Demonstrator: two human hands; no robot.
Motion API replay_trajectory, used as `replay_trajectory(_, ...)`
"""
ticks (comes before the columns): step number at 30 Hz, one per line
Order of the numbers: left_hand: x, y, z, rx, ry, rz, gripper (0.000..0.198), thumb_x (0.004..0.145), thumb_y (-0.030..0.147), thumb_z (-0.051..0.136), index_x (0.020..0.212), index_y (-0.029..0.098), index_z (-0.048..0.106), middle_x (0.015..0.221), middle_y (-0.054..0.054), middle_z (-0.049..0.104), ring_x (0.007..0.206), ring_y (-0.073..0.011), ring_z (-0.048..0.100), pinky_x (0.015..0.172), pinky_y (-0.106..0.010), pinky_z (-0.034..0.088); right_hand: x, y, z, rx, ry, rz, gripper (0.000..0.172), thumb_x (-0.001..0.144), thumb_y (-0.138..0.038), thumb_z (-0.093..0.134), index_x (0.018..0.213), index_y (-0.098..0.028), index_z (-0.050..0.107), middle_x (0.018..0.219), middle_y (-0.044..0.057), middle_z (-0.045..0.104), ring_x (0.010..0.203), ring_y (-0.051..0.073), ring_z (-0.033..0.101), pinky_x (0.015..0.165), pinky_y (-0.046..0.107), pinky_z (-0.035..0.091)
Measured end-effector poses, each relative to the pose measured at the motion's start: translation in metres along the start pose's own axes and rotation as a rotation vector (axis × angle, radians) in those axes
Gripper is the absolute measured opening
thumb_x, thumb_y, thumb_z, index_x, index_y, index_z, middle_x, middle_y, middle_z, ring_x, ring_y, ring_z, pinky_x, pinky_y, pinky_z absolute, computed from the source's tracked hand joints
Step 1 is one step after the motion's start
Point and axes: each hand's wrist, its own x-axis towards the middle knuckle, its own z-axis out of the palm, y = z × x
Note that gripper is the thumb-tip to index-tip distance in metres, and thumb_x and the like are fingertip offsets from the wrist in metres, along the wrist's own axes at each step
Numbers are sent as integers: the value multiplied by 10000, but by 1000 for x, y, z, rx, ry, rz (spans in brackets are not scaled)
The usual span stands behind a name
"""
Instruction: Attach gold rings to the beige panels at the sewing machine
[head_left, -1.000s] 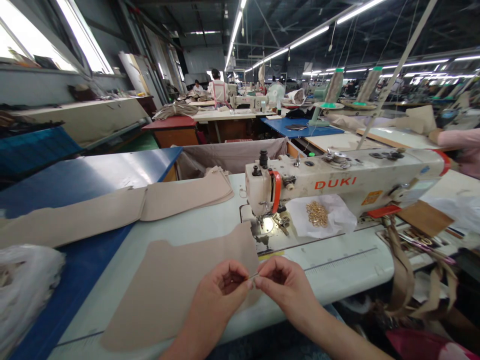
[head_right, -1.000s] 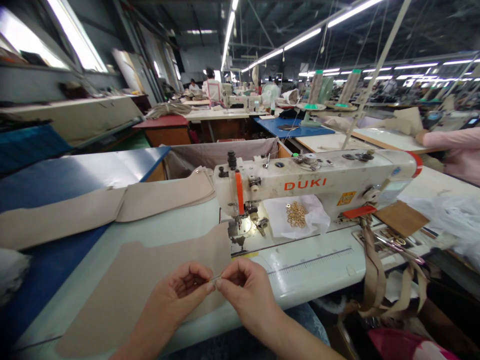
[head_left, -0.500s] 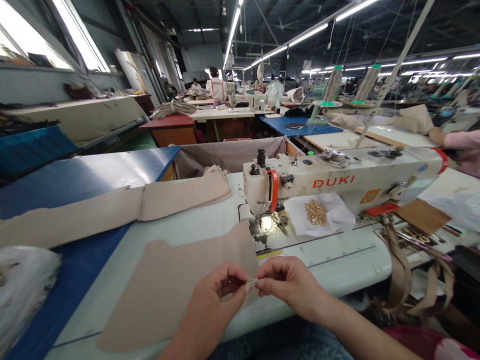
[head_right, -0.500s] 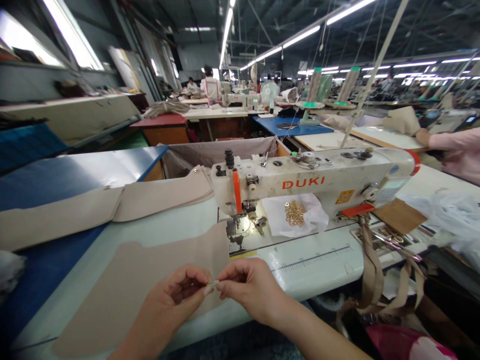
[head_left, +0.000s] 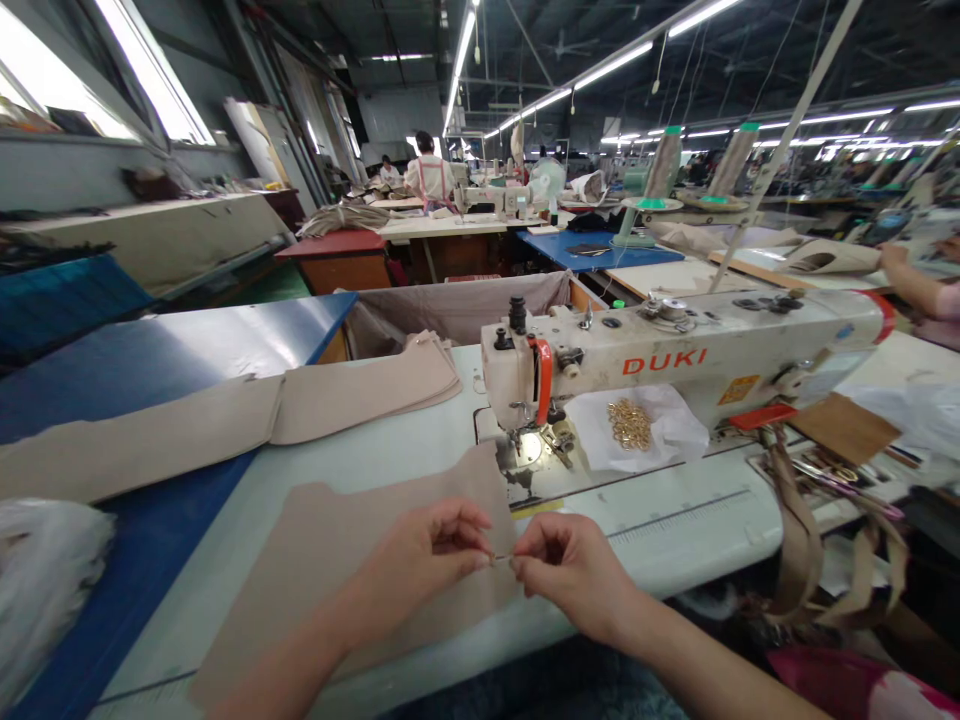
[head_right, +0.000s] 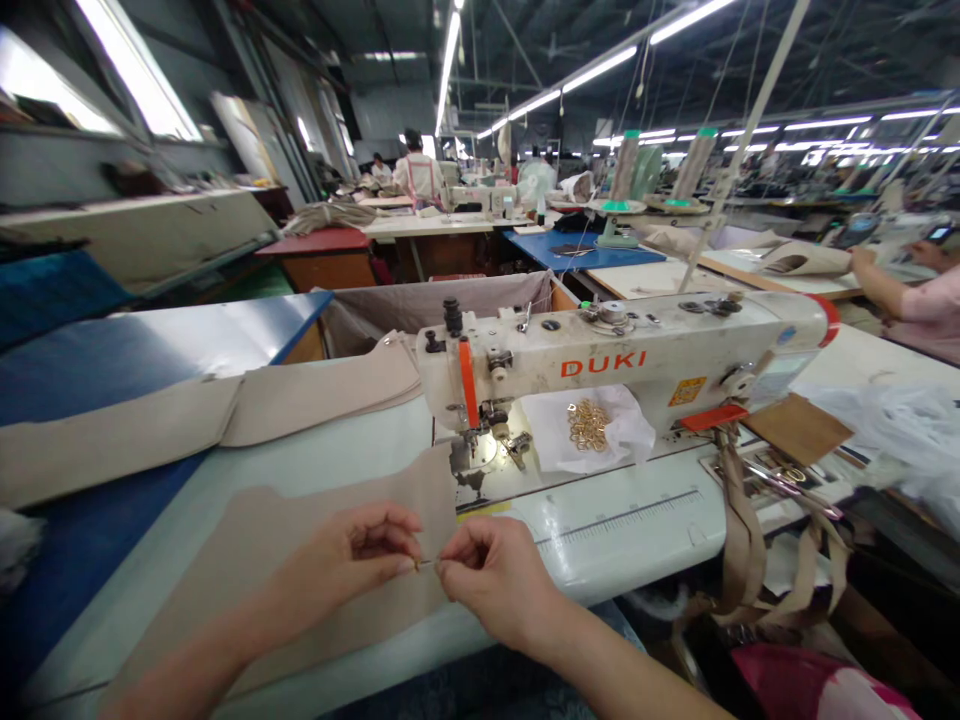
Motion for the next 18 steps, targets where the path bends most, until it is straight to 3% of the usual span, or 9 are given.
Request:
replay_trajectory(3,28,-10,-10,145,110,138,215,776,292,569,958,187,617,963,-67,714,929,-224,654,871,-388,502,9,4,-4,57,28,30,37,622,-180,591,596,-162,574,496,-49,560,449,78,487,472,195,384)
replay_trajectory(7,55,-40,-2,602,329,340,306,831,234,474,1111,201,593,1165,-85,650,1173,-259,535,1044,-489,369,18,6,-13,37,87,57,40,610,-174,618,592,-166,583,496,-56,568,447,81,514,473,196,411)
replay_trajectory(12,53,-69,14,841,347,472,427,898,314,430,1298,167,446,1332,-133,532,1259,-256,461,1036,-460,405,38,0,-20,-70,95,174,74,663,-121,611,616,-170,581,492,-67,571,442,80,541,476,186,440)
replay_trajectory(18,45,-71,12,862,414,512,423,884,284,470,1288,171,419,1240,-136,590,1155,-252,555,948,-431,482,82,-4,-11,-137,23,242,155,679,-62,579,561,-163,570,465,-63,569,419,74,560,452,162,453)
